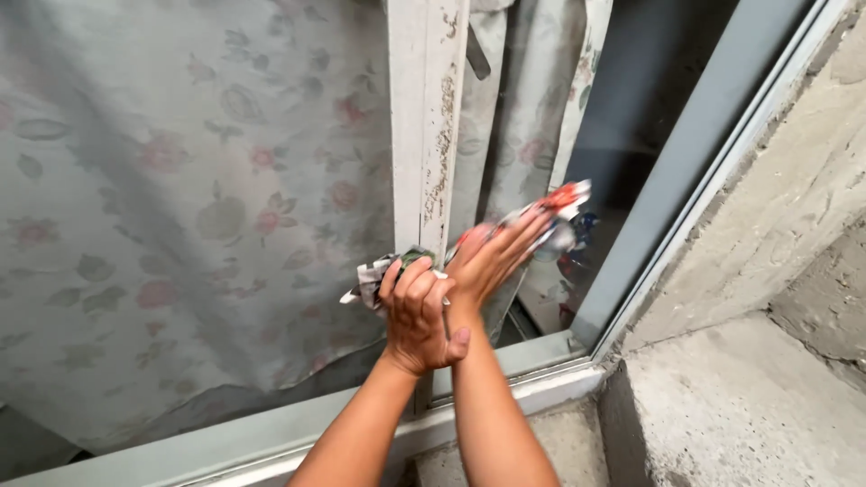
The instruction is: Cleaning the glass and frame of a sliding door using a cloth and newspaper.
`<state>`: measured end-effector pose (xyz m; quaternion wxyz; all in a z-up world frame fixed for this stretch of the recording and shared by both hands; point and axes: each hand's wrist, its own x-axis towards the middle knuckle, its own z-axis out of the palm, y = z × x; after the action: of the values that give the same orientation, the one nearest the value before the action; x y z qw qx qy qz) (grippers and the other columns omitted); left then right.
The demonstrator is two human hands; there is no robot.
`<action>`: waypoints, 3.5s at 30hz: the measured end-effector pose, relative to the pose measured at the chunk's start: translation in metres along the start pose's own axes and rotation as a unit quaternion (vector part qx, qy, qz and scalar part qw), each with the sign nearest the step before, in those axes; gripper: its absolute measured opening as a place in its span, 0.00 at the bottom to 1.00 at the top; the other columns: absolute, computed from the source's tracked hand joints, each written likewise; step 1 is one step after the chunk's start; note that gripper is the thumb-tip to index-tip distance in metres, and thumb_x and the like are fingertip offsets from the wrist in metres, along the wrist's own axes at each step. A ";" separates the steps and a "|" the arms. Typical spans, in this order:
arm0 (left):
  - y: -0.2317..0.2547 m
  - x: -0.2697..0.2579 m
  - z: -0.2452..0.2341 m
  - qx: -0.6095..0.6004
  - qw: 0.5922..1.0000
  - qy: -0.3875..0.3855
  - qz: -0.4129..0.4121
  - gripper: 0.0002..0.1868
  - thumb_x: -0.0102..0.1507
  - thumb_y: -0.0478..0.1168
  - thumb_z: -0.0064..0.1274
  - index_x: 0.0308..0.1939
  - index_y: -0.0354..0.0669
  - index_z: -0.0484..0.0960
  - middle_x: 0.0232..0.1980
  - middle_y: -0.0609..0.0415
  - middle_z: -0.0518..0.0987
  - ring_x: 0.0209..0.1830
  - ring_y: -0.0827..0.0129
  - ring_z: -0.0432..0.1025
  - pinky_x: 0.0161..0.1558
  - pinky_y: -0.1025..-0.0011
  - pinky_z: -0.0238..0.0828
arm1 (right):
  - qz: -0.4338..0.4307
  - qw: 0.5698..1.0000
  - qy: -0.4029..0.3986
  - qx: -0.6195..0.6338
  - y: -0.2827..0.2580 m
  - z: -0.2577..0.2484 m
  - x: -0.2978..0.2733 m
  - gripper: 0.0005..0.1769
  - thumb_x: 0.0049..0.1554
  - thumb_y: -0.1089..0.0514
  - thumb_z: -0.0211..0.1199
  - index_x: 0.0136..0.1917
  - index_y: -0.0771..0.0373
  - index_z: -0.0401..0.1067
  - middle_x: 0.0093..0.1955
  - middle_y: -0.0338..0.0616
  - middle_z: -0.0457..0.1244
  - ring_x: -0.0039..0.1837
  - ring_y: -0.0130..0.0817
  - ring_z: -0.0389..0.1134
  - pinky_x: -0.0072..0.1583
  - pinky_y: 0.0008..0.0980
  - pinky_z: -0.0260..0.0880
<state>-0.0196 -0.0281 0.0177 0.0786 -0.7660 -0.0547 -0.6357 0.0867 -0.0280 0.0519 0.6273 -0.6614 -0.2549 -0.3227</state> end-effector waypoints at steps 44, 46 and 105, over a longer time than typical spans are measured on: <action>-0.018 -0.088 0.036 0.139 0.984 -0.062 0.095 0.30 0.65 0.65 0.40 0.59 0.49 0.76 0.63 0.57 0.70 0.73 0.67 0.61 0.76 0.56 0.44 | 0.057 0.995 -0.027 0.076 0.111 0.002 -0.125 0.45 0.69 0.38 0.40 0.84 0.69 0.32 0.88 0.62 0.30 0.88 0.56 0.30 0.84 0.49 0.30; -0.013 -0.078 0.027 0.125 0.985 -0.081 0.082 0.30 0.65 0.65 0.41 0.58 0.49 0.76 0.64 0.56 0.70 0.74 0.67 0.61 0.76 0.56 0.44 | 0.009 0.998 -0.032 0.046 0.092 0.004 -0.086 0.45 0.69 0.38 0.41 0.85 0.68 0.33 0.88 0.61 0.32 0.89 0.56 0.32 0.85 0.50 0.31; 0.021 0.419 -0.100 0.052 0.990 -0.129 -0.015 0.19 0.63 0.36 0.49 0.58 0.38 0.74 0.63 0.49 0.70 0.73 0.60 0.59 0.75 0.51 0.48 | -0.399 0.912 -0.094 -0.014 -0.173 0.000 0.305 0.34 0.67 0.55 0.55 0.83 0.58 0.51 0.87 0.48 0.43 0.87 0.51 0.40 0.82 0.64 0.40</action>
<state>-0.0343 -0.0747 0.4465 0.1012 -0.8355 -0.1082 -0.5292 0.1606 -0.0338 0.3951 0.4098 -0.5405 -0.5506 -0.4865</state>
